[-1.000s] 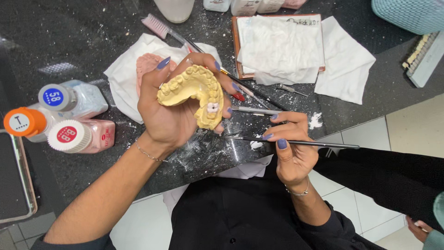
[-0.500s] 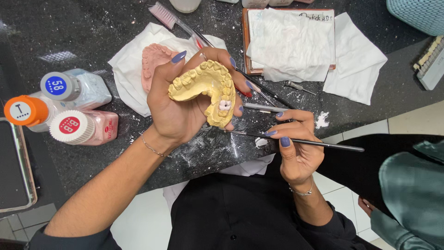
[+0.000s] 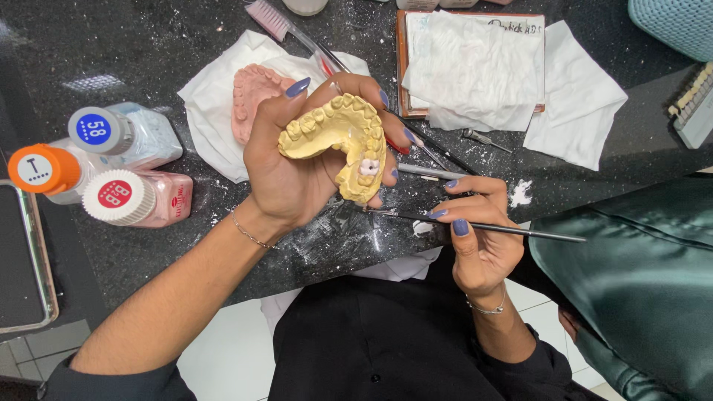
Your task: The person holds a yellow dental plaster model in one hand and uses a fine brush to apply and shape white ceramic material on a tooth area of the model, periodically dipping the brush in a glass of liquid and wiping or picking at the applied material with a small tool. A second pink model rests on the bench beside the work.
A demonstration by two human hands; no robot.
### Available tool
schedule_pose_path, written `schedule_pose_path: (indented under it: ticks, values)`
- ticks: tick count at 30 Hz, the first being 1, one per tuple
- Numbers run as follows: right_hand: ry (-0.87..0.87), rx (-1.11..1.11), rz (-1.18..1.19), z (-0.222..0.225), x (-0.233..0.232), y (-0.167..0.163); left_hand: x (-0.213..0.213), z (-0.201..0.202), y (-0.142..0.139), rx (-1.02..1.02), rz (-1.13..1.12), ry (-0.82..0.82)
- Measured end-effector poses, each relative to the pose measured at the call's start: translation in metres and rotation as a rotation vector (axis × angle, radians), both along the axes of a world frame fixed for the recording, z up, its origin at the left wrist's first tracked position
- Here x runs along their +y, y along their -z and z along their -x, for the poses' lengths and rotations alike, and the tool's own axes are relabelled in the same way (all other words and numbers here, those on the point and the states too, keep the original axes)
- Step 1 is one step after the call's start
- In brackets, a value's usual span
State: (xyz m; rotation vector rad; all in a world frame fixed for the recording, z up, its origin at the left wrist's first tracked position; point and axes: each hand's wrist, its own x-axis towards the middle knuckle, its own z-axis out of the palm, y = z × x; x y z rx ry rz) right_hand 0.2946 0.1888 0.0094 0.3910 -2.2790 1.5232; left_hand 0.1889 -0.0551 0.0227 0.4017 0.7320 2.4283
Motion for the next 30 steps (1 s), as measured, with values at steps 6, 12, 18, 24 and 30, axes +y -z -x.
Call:
schedule_pose_path:
  ticks: [6,12,18,24,30]
  values:
    - [0.003,-0.015,-0.003,-0.001,0.001,0.001,0.001,0.0,0.002,0.011,-0.009,0.002]
    - [-0.028,-0.114,0.13,-0.004,0.01,0.002,0.004,-0.003,0.002,0.023,-0.024,-0.031]
    - [-0.078,-0.106,0.469,-0.006,0.025,-0.009,0.009,-0.006,-0.005,0.013,0.06,-0.133]
    - [0.034,0.087,0.608,0.013,0.041,-0.004,0.022,-0.004,-0.009,0.053,0.188,-0.131]
    - [0.086,0.186,0.58,0.024,0.04,0.024,0.032,0.002,-0.002,0.03,0.247,-0.058]
